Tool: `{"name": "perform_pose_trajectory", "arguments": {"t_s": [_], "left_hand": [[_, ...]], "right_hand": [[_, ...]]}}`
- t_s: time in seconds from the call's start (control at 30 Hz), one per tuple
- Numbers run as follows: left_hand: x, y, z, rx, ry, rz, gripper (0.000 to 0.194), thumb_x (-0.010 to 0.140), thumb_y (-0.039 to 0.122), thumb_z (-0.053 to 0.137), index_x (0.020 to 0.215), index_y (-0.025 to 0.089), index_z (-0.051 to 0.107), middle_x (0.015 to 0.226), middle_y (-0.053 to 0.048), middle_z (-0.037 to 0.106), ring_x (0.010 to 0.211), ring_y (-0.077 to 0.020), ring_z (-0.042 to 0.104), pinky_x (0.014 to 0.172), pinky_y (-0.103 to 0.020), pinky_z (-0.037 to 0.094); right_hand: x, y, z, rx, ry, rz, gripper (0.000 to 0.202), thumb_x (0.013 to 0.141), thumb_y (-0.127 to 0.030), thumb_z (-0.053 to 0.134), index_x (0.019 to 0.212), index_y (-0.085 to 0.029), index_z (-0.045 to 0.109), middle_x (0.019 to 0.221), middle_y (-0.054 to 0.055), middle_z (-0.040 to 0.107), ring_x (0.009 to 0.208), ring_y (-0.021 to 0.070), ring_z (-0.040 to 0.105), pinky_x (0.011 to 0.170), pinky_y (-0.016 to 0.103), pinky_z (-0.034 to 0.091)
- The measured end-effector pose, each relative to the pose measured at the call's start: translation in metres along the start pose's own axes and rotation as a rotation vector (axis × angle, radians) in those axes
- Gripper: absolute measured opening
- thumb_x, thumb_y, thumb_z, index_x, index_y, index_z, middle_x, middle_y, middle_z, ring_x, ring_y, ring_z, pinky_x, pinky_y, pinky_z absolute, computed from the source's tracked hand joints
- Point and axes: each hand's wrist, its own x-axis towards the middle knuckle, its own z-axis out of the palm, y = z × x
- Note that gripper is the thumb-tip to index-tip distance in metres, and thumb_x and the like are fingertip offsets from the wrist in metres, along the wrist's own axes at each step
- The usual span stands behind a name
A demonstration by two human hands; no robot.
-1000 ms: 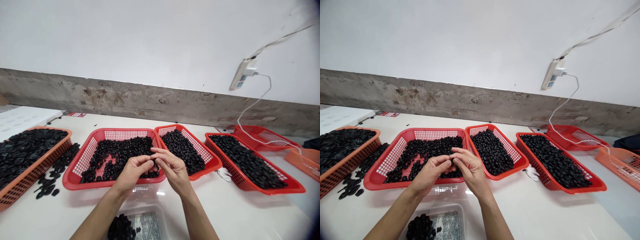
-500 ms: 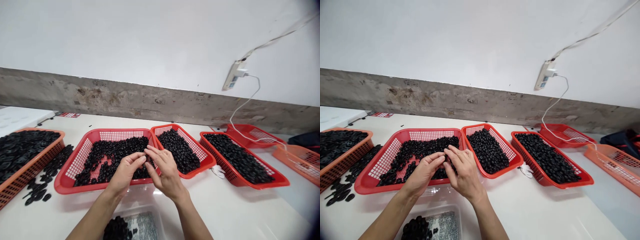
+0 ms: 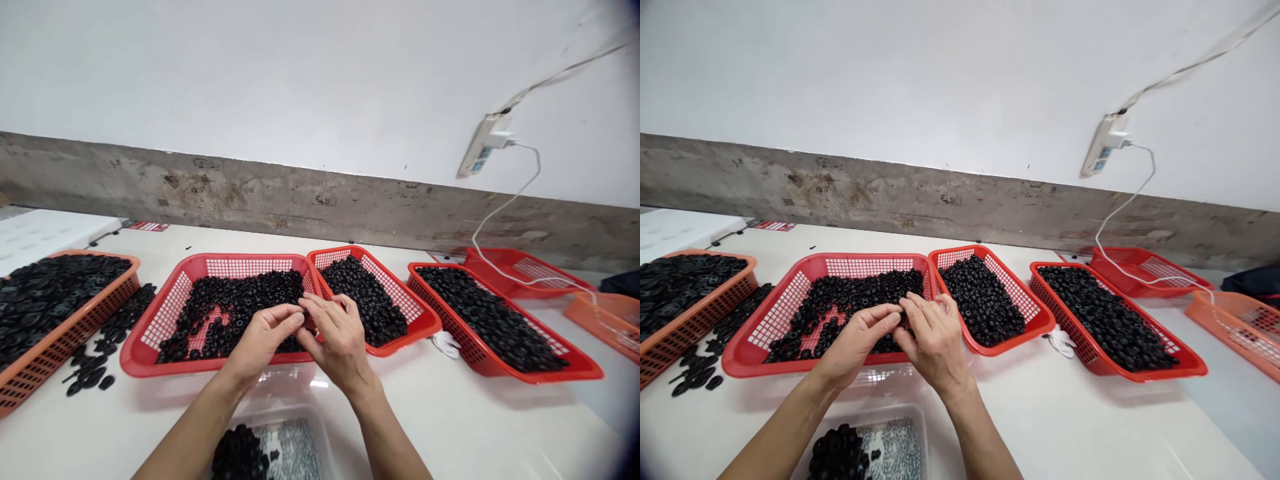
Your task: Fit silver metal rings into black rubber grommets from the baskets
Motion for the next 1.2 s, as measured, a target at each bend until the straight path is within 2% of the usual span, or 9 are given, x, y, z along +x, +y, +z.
{"name": "perform_pose_trajectory", "arguments": {"t_s": [0.17, 0.43, 0.53, 0.73, 0.83, 0.9, 0.97, 1.07, 1.2], "left_hand": [[0.001, 0.000, -0.005, 0.056, -0.092, -0.012, 0.028, 0.090, 0.038, 0.062, 0.094, 0.015, 0.077, 0.082, -0.004, 0.068, 0.081, -0.0169, 0.054, 0.080, -0.029, 0.044], [0.001, -0.005, 0.000, 0.085, -0.035, 0.022, 0.027, 0.090, 0.037, 0.061, 0.092, 0.015, 0.077, 0.077, -0.002, 0.063, 0.074, -0.0153, 0.050, 0.072, -0.026, 0.041], [0.001, -0.006, 0.002, 0.104, -0.010, 0.040, 0.026, 0.090, 0.037, 0.061, 0.094, 0.017, 0.077, 0.077, -0.001, 0.064, 0.073, -0.0142, 0.050, 0.069, -0.024, 0.040], [0.002, -0.008, 0.003, 0.003, 0.027, 0.010, 0.024, 0.086, 0.037, 0.066, 0.094, 0.016, 0.075, 0.081, -0.002, 0.066, 0.078, -0.0154, 0.055, 0.075, -0.026, 0.045], [0.003, -0.007, -0.001, 0.025, 0.023, -0.012, 0.023, 0.087, 0.035, 0.065, 0.089, 0.015, 0.075, 0.077, -0.001, 0.064, 0.074, -0.0144, 0.053, 0.074, -0.026, 0.044], [0.003, -0.006, -0.004, 0.052, 0.027, -0.016, 0.022, 0.087, 0.034, 0.065, 0.089, 0.015, 0.075, 0.075, -0.001, 0.064, 0.073, -0.0139, 0.052, 0.072, -0.025, 0.042], [0.004, -0.004, -0.006, 0.080, 0.028, -0.013, 0.021, 0.087, 0.034, 0.066, 0.091, 0.016, 0.076, 0.076, -0.001, 0.066, 0.073, -0.0140, 0.052, 0.071, -0.025, 0.042], [0.002, -0.002, -0.006, 0.111, 0.001, -0.005, 0.022, 0.087, 0.033, 0.065, 0.096, 0.017, 0.077, 0.081, -0.003, 0.070, 0.079, -0.0159, 0.056, 0.071, -0.025, 0.042], [0.000, -0.001, -0.004, 0.117, -0.016, -0.002, 0.024, 0.087, 0.034, 0.066, 0.101, 0.018, 0.077, 0.085, -0.004, 0.073, 0.083, -0.0172, 0.060, 0.073, -0.026, 0.043]], "right_hand": [[-0.001, 0.003, 0.000, 0.011, 0.001, -0.003, 0.030, 0.095, -0.023, 0.058, 0.125, -0.020, 0.057, 0.114, 0.011, 0.073, 0.101, 0.0220, 0.070, 0.097, 0.044, 0.038], [-0.004, 0.008, 0.005, 0.043, -0.011, -0.027, 0.035, 0.095, -0.018, 0.054, 0.130, -0.020, 0.054, 0.106, 0.010, 0.073, 0.094, 0.0210, 0.070, 0.085, 0.037, 0.048], [-0.004, 0.009, 0.008, 0.034, 0.000, -0.020, 0.031, 0.094, -0.017, 0.054, 0.124, -0.019, 0.056, 0.103, 0.009, 0.074, 0.090, 0.0201, 0.070, 0.081, 0.035, 0.047], [-0.006, 0.006, 0.011, 0.012, -0.018, 0.014, 0.023, 0.094, -0.021, 0.058, 0.117, -0.019, 0.059, 0.102, 0.008, 0.075, 0.089, 0.0196, 0.071, 0.084, 0.038, 0.042], [-0.004, 0.005, 0.005, 0.159, -0.114, 0.085, 0.033, 0.094, -0.024, 0.062, 0.126, -0.021, 0.057, 0.115, 0.008, 0.072, 0.102, 0.0198, 0.068, 0.092, 0.038, 0.044], [-0.002, 0.006, -0.001, 0.355, -0.208, 0.179, 0.040, 0.094, -0.027, 0.063, 0.133, -0.024, 0.055, 0.125, 0.006, 0.067, 0.113, 0.0186, 0.063, 0.098, 0.036, 0.046], [0.001, 0.009, -0.008, 0.553, -0.258, 0.267, 0.037, 0.096, -0.028, 0.060, 0.133, -0.027, 0.057, 0.129, 0.005, 0.065, 0.119, 0.0170, 0.060, 0.102, 0.034, 0.047], [0.003, 0.012, -0.012, 0.749, -0.256, 0.354, 0.026, 0.100, -0.028, 0.052, 0.122, -0.029, 0.067, 0.127, 0.004, 0.065, 0.119, 0.0171, 0.060, 0.101, 0.034, 0.050], [0.002, 0.012, -0.009, 0.889, -0.243, 0.473, 0.024, 0.100, -0.032, 0.052, 0.113, -0.030, 0.072, 0.126, 0.004, 0.066, 0.113, 0.0191, 0.063, 0.093, 0.033, 0.056]]}}
